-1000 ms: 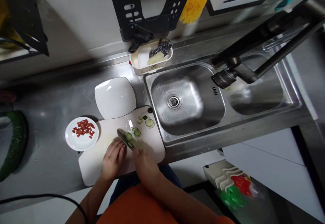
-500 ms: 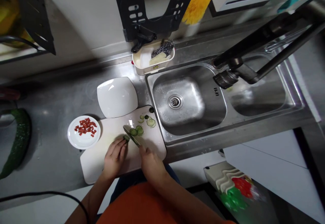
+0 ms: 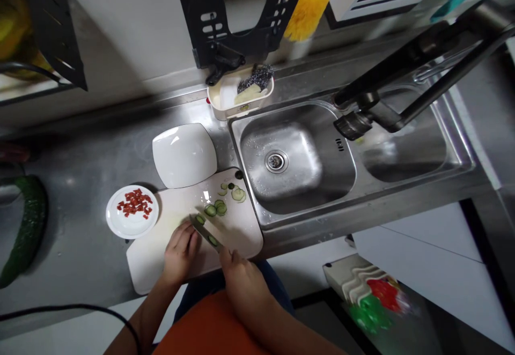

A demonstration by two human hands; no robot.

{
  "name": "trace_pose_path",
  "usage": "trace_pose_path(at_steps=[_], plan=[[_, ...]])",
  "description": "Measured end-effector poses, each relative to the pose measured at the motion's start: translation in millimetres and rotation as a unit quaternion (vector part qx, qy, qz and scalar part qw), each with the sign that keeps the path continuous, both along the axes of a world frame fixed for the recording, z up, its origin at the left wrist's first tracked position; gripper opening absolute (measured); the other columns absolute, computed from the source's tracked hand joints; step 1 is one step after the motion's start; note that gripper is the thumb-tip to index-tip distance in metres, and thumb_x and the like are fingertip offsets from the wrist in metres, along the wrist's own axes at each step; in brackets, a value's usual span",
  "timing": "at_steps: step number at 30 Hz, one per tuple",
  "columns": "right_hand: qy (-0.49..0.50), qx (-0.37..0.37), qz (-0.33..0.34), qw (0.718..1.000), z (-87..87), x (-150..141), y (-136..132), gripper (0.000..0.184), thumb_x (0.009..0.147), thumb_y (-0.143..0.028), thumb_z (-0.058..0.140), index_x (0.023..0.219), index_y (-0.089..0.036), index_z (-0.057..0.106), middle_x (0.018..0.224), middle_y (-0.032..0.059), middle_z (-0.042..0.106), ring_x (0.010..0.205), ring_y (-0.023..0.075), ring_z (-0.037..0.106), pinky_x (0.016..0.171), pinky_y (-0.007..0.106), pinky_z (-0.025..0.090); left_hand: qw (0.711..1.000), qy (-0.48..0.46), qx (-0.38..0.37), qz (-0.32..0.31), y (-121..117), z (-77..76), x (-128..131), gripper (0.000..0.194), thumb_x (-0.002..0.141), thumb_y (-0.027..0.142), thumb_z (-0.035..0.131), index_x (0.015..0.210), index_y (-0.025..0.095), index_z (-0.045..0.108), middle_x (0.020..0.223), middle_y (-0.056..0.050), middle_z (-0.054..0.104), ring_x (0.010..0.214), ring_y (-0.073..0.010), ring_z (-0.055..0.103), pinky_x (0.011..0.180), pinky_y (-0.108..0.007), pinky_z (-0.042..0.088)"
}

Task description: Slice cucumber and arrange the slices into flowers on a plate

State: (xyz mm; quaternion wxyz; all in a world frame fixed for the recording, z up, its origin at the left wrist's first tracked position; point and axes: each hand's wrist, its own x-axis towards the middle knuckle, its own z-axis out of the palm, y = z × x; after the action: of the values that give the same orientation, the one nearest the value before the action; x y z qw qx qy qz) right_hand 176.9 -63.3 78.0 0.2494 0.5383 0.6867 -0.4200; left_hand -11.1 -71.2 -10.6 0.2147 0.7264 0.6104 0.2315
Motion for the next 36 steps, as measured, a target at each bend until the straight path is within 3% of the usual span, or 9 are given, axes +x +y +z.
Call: trace_pose_path(at_steps=[27,36], plan=[[0.016,-0.029,-0.007,0.999,-0.6,-2.7,5.0,0.050,0.083,-0.001,0.025,0.123,-0.020,0.049,0.095,0.0109,0.065,0.079,0.0216,0.066,0.061,0.027,0.044,1.000,0.010,0.008,-0.002,0.6,-2.1,-0.2,0.023,0.087,0.011,0.049,0.107,0.015,0.059,0.109,-0.009,0.064,0.109,-0.0196,0.057,0.098,-0.038,0.047],[0.010,0.006,-0.008,1.000,-0.2,-6.6,7.0,0.048,0.083,0.000,0.027,0.118,-0.021,0.052,0.094,0.0089,0.066,0.076,0.0191,0.066,0.059,0.024,0.043,1.000,0.005,0.008,0.000,0.7,-1.1,0.6,0.023,0.088,0.012,0.049,0.108,0.015,0.059,0.108,-0.009,0.064,0.107,-0.0203,0.058,0.096,-0.039,0.048]])
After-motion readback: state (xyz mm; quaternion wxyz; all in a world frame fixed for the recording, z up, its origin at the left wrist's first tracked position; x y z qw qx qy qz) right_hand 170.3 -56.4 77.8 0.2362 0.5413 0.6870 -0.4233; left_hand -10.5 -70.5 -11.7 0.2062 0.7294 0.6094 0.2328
